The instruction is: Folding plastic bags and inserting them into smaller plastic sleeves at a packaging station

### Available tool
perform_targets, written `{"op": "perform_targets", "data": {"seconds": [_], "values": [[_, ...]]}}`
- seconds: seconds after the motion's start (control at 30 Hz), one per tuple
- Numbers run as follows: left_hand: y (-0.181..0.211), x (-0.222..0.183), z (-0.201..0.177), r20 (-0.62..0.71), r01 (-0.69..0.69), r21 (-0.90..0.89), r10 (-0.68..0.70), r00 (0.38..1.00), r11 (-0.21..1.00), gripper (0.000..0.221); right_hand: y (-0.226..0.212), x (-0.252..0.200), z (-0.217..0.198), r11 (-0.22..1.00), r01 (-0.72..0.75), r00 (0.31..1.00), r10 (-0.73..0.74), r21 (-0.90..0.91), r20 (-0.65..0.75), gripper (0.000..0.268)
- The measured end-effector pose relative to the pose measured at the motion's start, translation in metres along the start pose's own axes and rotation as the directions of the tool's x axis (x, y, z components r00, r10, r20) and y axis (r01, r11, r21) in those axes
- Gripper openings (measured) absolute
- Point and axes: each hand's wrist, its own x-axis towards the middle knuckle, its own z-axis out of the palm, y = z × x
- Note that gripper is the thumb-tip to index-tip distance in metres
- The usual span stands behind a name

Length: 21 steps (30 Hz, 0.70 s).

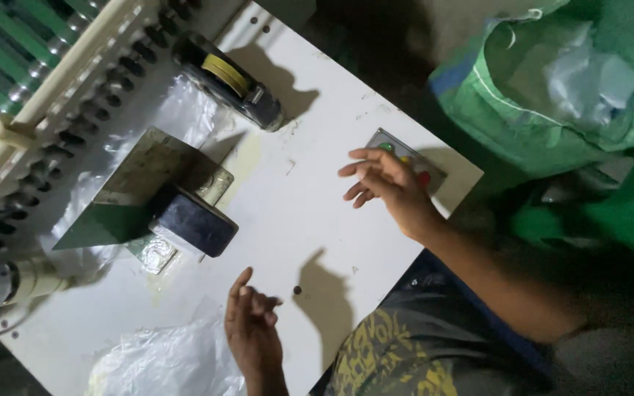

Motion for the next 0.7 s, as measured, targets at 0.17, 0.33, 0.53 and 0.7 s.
{"op": "perform_targets", "data": {"seconds": [0.17,0.33,0.53,0.7], "values": [[0.067,0.024,-0.038,-0.302,-0.238,0.269,0.316,0.899,0.933,0.055,0.039,0.034,0.062,0.983,-0.185,0.943,0.175,0.008,0.284,0.045],[0.094,0.101,-0.151,-0.463,-0.349,-0.181,0.234,0.855,0.919,0.064,0.087,0.11,0.12,0.899,-0.375,0.873,0.26,0.226,0.414,0.038],[0.1,0.213,-0.217,-0.385,-0.29,-0.514,0.086,0.919,0.807,0.043,0.131,0.213,0.178,0.755,-0.561,0.817,0.44,0.338,0.374,0.019],[0.109,0.299,-0.214,-0.527,-0.362,-0.447,0.086,0.845,0.818,0.018,0.18,0.29,0.198,0.676,-0.564,0.826,0.459,0.475,0.328,0.049]]}}
